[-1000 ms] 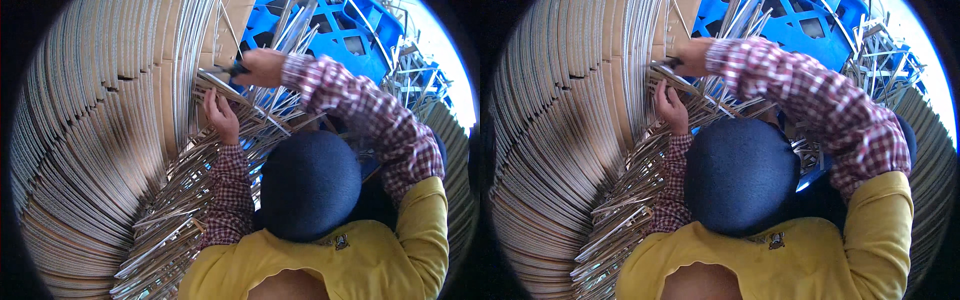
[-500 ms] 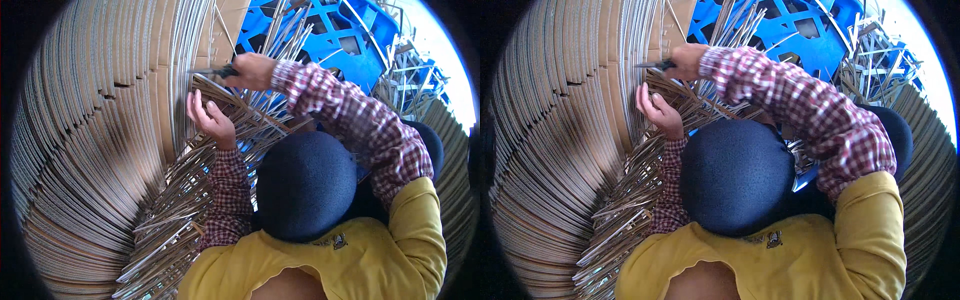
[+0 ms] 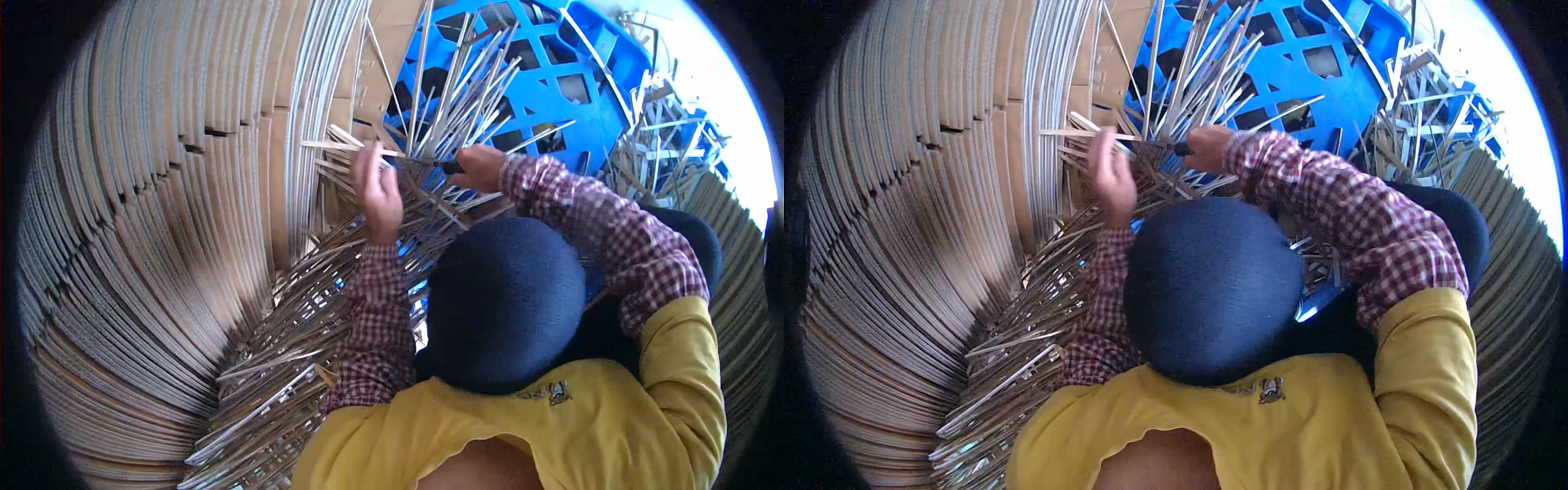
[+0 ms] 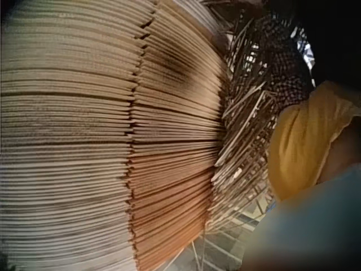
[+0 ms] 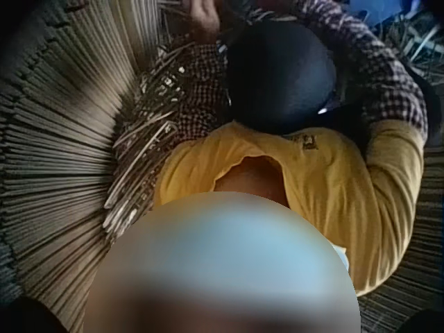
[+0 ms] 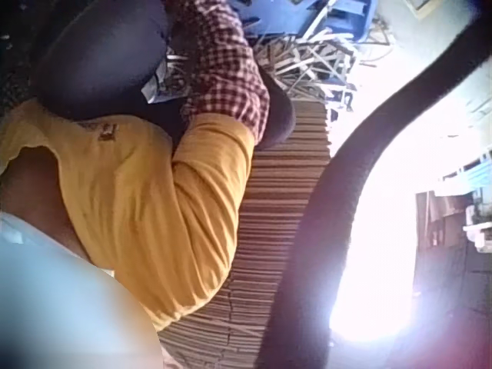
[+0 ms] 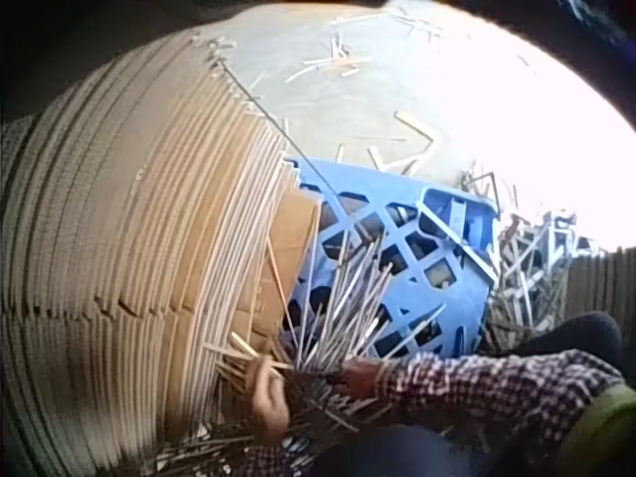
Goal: Trimming excess material from a stack of cardboard sheets using hand snips.
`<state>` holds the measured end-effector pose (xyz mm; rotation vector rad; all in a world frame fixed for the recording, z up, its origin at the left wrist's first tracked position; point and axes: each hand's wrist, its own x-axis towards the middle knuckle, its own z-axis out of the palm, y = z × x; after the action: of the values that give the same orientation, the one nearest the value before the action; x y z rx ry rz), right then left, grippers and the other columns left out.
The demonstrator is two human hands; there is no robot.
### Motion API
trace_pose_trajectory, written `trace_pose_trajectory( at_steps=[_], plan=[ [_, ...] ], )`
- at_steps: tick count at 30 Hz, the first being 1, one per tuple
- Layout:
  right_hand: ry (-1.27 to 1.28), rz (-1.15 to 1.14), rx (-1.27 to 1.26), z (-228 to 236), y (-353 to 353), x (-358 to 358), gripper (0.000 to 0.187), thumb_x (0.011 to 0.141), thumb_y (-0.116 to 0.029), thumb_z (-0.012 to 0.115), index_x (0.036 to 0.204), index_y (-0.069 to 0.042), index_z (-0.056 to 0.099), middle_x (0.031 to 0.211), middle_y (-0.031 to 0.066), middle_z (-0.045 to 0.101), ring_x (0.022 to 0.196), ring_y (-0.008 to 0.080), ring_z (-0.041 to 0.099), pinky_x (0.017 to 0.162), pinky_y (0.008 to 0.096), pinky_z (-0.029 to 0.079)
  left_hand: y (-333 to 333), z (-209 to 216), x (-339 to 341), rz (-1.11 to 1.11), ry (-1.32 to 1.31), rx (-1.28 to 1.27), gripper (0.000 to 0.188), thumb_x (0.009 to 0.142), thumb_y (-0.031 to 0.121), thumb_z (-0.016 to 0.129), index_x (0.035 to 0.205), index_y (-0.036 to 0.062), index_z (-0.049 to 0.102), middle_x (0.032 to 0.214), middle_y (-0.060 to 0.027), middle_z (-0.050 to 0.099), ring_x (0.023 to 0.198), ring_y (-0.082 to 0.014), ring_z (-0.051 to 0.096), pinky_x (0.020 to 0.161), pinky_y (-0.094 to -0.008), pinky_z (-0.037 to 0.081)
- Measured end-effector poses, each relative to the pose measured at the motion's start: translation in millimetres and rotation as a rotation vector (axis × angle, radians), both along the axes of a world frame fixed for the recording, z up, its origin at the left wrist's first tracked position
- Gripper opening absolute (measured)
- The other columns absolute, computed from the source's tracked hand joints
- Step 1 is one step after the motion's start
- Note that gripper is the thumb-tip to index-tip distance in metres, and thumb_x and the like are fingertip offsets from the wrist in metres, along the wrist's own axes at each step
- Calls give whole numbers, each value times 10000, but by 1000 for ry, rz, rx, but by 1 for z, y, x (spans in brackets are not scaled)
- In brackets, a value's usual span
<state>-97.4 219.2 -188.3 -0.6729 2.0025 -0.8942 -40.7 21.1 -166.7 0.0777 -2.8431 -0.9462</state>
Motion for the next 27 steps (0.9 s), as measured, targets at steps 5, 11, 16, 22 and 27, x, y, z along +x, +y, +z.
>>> trace_pose_trajectory(
  at_steps=[5,11,16,22,27],
  plan=[
    [-52,179,-142,80,-8,-72,302,694,-268,568,701,33,585,559,186,533,538,289,561,526,388,440,-8,-17,9,-100,-106,-195,231,774,106,489,979,25,558,1075,-134,502,1045,-299,423,934,-401,274],
    [38,-128,-173,65,-88,-84,374,735,-344,541,754,26,588,620,185,563,594,315,561,582,383,452,2,-10,2,29,-22,-30,231,805,148,475,979,13,546,1048,-138,509,1020,-277,440,912,-398,292],
    [-18,-268,-193,54,-62,-45,285,758,-287,534,783,-8,579,649,188,561,650,290,576,588,379,451,0,39,-2,185,207,-69,317,780,96,464,1064,-43,477,1178,-207,376,1094,-327,369,919,-433,285],
    [-1,191,40,30,1,-46,381,709,-358,567,704,23,580,608,195,548,606,315,568,549,394,437,-10,-24,6,-82,-127,-113,230,784,124,495,973,2,544,1071,-136,504,1077,-365,381,940,-422,264],
    [140,-70,-150,61,-48,-87,425,734,-387,530,706,32,589,573,188,538,558,310,550,555,383,439,-6,-28,7,-115,-91,-263,207,799,150,471,945,31,560,1063,-115,514,1071,-345,389,950,-431,256]
  ],
)
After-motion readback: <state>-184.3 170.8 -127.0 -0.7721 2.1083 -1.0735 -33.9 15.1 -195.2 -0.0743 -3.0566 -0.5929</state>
